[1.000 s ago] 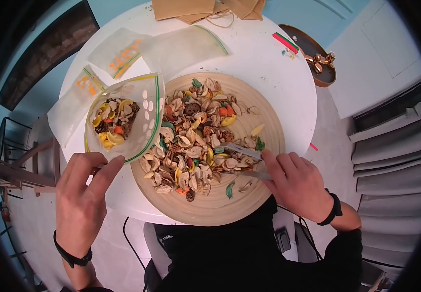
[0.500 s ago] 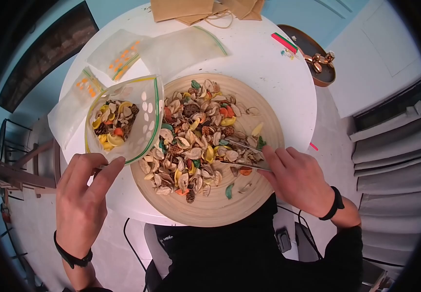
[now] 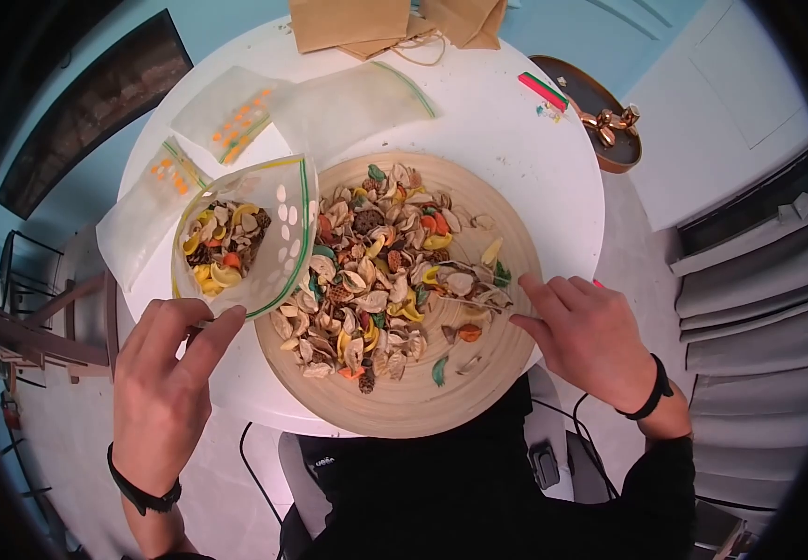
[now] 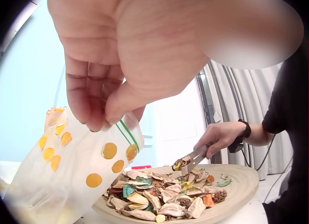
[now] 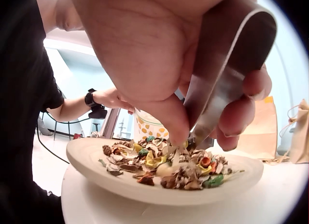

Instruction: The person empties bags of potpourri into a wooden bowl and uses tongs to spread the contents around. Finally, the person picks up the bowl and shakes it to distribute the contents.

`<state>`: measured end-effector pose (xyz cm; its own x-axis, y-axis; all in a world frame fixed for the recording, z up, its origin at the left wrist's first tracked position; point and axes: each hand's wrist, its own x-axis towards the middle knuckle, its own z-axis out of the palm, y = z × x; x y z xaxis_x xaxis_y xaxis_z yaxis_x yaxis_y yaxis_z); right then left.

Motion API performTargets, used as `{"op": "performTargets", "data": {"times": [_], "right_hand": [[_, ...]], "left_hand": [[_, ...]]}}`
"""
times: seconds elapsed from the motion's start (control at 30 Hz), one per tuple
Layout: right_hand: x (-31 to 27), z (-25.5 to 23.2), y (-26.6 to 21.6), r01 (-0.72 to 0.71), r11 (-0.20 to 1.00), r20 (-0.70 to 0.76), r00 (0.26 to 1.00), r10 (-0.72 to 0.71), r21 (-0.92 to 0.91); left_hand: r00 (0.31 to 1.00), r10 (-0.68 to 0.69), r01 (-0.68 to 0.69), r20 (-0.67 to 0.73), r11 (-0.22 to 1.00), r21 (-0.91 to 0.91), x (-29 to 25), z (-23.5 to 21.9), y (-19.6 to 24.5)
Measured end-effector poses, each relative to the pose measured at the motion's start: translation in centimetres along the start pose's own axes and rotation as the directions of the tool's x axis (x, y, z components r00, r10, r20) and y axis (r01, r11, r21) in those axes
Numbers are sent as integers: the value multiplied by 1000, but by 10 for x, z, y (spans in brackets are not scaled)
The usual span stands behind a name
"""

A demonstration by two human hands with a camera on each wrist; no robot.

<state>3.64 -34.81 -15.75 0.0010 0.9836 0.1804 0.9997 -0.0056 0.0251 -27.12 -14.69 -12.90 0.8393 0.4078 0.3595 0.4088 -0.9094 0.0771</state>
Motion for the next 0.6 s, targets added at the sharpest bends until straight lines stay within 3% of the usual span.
{"op": "performTargets", "data": {"times": [0.17,0.33,0.4,0.47,0.53,0.6], "right_hand": [[13,-13,6,2,1000,-41,999,-2,-7],[50,-41,-8,80,995,-100,991,-86,-59],[74,-48,-18,116,992,-125,985,-122,-58],[102,-48,-31,238,971,-176,957,-232,14],[129,-37,-38,296,955,-171,940,-294,-15],[144,-32,-43,363,924,-52,927,-372,-123]], "left_hand": [[1000,-17,17,-1,1000,-6,2,-2,1],[997,73,-73,23,997,-3,4,-7,-4],[996,78,-80,51,996,37,6,-13,-3],[995,77,-77,64,997,6,7,-12,-4],[993,90,-92,76,995,35,7,-15,-4],[991,83,-85,102,996,17,7,-17,-5]]}}
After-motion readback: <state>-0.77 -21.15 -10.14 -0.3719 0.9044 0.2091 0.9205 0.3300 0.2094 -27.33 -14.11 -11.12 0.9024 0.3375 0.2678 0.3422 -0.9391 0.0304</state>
